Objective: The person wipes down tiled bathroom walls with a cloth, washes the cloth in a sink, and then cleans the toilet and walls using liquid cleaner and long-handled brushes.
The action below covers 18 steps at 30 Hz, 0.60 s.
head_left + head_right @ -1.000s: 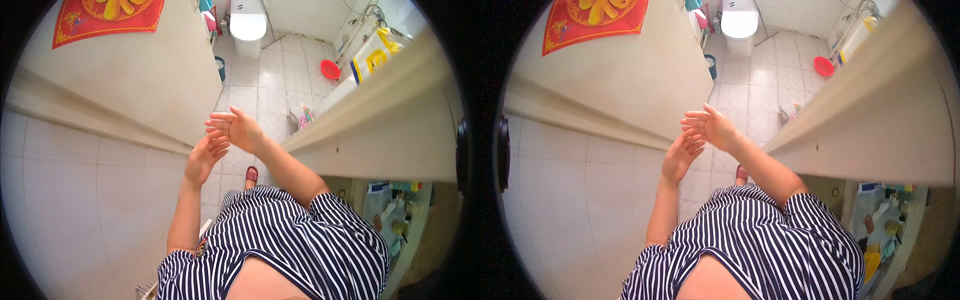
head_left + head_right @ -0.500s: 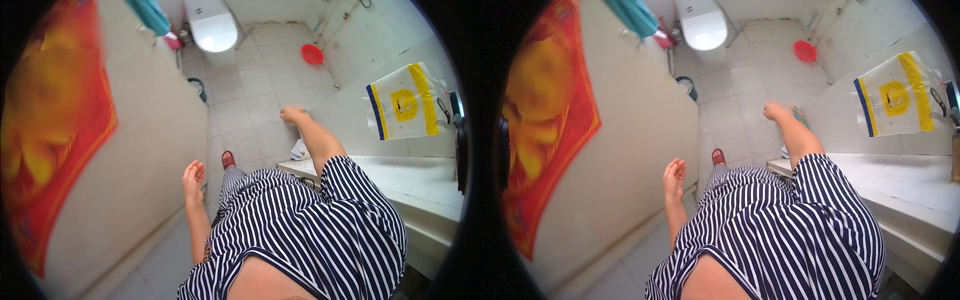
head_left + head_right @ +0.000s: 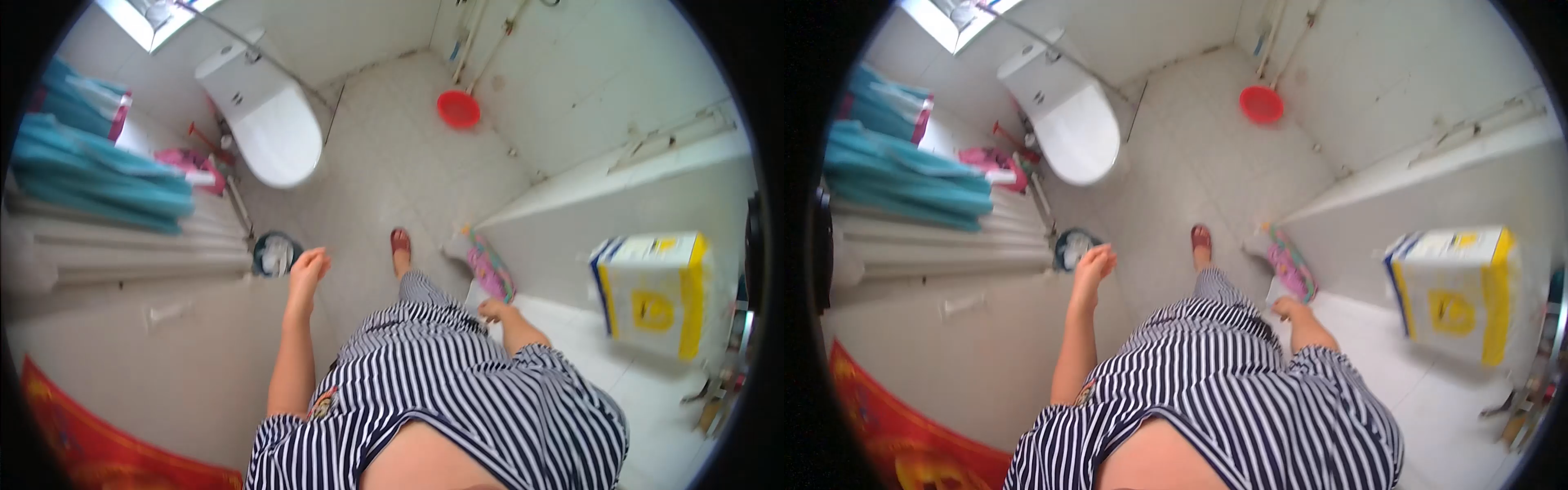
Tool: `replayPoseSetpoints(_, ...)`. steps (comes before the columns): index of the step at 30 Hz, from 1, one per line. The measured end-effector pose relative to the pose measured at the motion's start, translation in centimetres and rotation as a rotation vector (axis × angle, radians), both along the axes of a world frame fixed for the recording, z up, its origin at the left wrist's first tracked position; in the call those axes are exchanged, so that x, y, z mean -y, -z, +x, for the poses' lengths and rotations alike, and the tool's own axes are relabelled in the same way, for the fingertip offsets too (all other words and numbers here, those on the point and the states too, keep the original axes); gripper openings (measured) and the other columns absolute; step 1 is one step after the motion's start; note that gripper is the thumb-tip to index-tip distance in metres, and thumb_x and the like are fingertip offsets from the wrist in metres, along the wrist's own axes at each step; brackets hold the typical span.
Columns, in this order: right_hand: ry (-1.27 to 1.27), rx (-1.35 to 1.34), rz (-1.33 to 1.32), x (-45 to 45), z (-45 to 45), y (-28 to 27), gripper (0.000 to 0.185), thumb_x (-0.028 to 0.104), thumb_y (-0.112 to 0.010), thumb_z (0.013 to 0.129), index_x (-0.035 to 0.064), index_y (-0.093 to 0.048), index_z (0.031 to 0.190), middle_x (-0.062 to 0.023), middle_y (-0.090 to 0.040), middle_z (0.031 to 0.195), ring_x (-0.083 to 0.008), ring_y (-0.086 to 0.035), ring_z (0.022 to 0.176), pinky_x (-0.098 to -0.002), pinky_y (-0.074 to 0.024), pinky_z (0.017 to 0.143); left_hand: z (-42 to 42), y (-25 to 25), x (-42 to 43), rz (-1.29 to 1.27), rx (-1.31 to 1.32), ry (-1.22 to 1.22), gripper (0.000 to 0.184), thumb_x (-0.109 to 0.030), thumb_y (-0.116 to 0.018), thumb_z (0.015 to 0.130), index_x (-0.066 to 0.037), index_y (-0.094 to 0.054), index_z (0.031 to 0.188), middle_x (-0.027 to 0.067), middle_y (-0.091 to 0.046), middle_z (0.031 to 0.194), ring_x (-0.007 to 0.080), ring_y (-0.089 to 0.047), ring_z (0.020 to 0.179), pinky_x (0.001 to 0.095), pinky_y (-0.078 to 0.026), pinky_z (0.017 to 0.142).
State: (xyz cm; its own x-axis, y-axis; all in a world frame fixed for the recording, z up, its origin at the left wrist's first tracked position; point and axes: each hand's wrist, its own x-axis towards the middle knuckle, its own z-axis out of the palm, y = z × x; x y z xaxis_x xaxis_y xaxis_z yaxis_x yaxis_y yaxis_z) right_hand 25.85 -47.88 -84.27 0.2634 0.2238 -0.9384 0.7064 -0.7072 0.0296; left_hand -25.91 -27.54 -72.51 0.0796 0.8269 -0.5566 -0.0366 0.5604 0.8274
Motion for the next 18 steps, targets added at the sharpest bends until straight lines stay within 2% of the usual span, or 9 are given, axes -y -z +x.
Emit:
replayPoseSetpoints(3, -0.456, -0.056, 0.108, -11.6, 1.2, 0.3, 0.038, 0.035, -0.053, 0.093, 0.0072, -0.071, 0.112, -0.0196, -0.071, 0.112, -0.0327, -0.069, 0.103, -0.0441, -0.0524, 0.088, 0.7, -0.4, -5.6, -0.12, -0.057, -0.06, 0.029, -0.022, -0.057, 0.1, -0.008, -0.065, 0.125, 0.006, -0.072, 0.112, 0.0145, -0.067, 0.099, 0.0294, -0.052, 0.085)
replayPoseSetpoints(4, -0.498, -0.05, 0.205, -16.2, 1.3, 0.1, 0.04, 0.035, -0.052, 0.093, 0.0049, -0.072, 0.108, -0.0227, -0.07, 0.114, -0.0354, -0.067, 0.107, -0.044, -0.0512, 0.093, 0.4, -0.4, -7.2, -0.108, -0.039, -0.054, 0.029, -0.022, -0.057, 0.1, -0.008, -0.065, 0.125, 0.006, -0.072, 0.112, 0.0145, -0.067, 0.099, 0.0294, -0.052, 0.085)
replayPoseSetpoints(6, -0.322, -0.012, 0.489, -25.2, 3.6, 0.6, 0.04, 0.035, -0.052, 0.094, 0.0035, -0.072, 0.107, -0.0221, -0.07, 0.113, -0.0371, -0.067, 0.104, -0.0454, -0.0515, 0.092, 2.9, -1.1, -9.6, -0.122, -0.063, -0.101, 0.03, -0.02, -0.057, 0.1, -0.007, -0.064, 0.126, 0.0058, -0.072, 0.111, 0.0133, -0.068, 0.098, 0.0268, -0.052, 0.081)
replayPoseSetpoints(7, -0.421, 0.029, 0.496, -30.7, 4.0, -0.7, 0.04, 0.034, -0.05, 0.096, 0.0042, -0.069, 0.116, -0.0218, -0.069, 0.116, -0.0387, -0.066, 0.106, -0.0472, -0.051, 0.093, 3.4, -1.0, -11.1, -0.123, -0.071, -0.11, 0.03, -0.02, -0.057, 0.1, -0.007, -0.064, 0.126, 0.0058, -0.072, 0.111, 0.0133, -0.068, 0.098, 0.0268, -0.052, 0.081)
replayPoseSetpoints(8, -0.356, 0.066, 0.642, -34.6, 4.3, -0.3, 0.039, 0.031, -0.05, 0.098, 0.0058, -0.066, 0.123, -0.0211, -0.068, 0.12, -0.0393, -0.065, 0.108, -0.0472, -0.0509, 0.094, 3.1, -0.8, -12.2, -0.105, -0.104, -0.145, 0.03, -0.019, -0.057, 0.1, -0.007, -0.064, 0.126, 0.0059, -0.072, 0.111, 0.0129, -0.068, 0.097, 0.0258, -0.052, 0.08)
replayPoseSetpoints(9, -0.34, 0.121, 0.699, -38.7, 3.8, -2.5, 0.038, 0.03, -0.049, 0.098, 0.0058, -0.068, 0.121, -0.022, -0.068, 0.12, -0.0389, -0.064, 0.112, -0.0467, -0.0507, 0.095, 3.6, -0.7, -13.0, -0.086, -0.147, -0.18, 0.03, -0.019, -0.058, 0.1, -0.006, -0.064, 0.126, 0.006, -0.072, 0.11, 0.0125, -0.068, 0.096, 0.0249, -0.052, 0.079)
replayPoseSetpoints(13, -0.235, -0.008, 0.996, -51.3, 0.9, -3.4, 0.035, 0.026, -0.055, 0.098, 0.0036, -0.067, 0.122, -0.018, -0.071, 0.114, -0.0315, -0.069, 0.103, -0.0415, -0.0536, 0.089, 0.6, 0.0, -20.6, -0.033, -0.061, -0.307, 0.028, -0.019, -0.06, 0.1, -0.006, -0.066, 0.123, 0.006, -0.072, 0.109, 0.0123, -0.067, 0.096, 0.0252, -0.052, 0.081)
replayPoseSetpoints(15, -0.126, -0.193, 0.978, -54.5, -1.4, -4.9, 0.035, 0.027, -0.056, 0.097, 0.0033, -0.068, 0.12, -0.0172, -0.071, 0.118, -0.0325, -0.065, 0.114, -0.0401, -0.0507, 0.096, -0.8, -0.6, -24.3, -0.018, -0.118, -0.307, 0.029, -0.021, -0.06, 0.099, -0.007, -0.066, 0.124, 0.006, -0.072, 0.11, 0.0132, -0.068, 0.1, 0.0263, -0.052, 0.083)
replayPoseSetpoints(18, -0.151, -0.214, 0.918, -56.6, -5.3, -5.2, 0.034, 0.025, -0.057, 0.098, 0.002, -0.068, 0.12, -0.0157, -0.073, 0.107, -0.0258, -0.07, 0.101, -0.0371, -0.054, 0.086, -4.4, -0.5, -31.7, -0.077, -0.176, -0.263, 0.032, -0.023, -0.06, 0.098, -0.007, -0.066, 0.125, 0.0047, -0.072, 0.11, 0.0145, -0.067, 0.102, 0.0302, -0.05, 0.088)
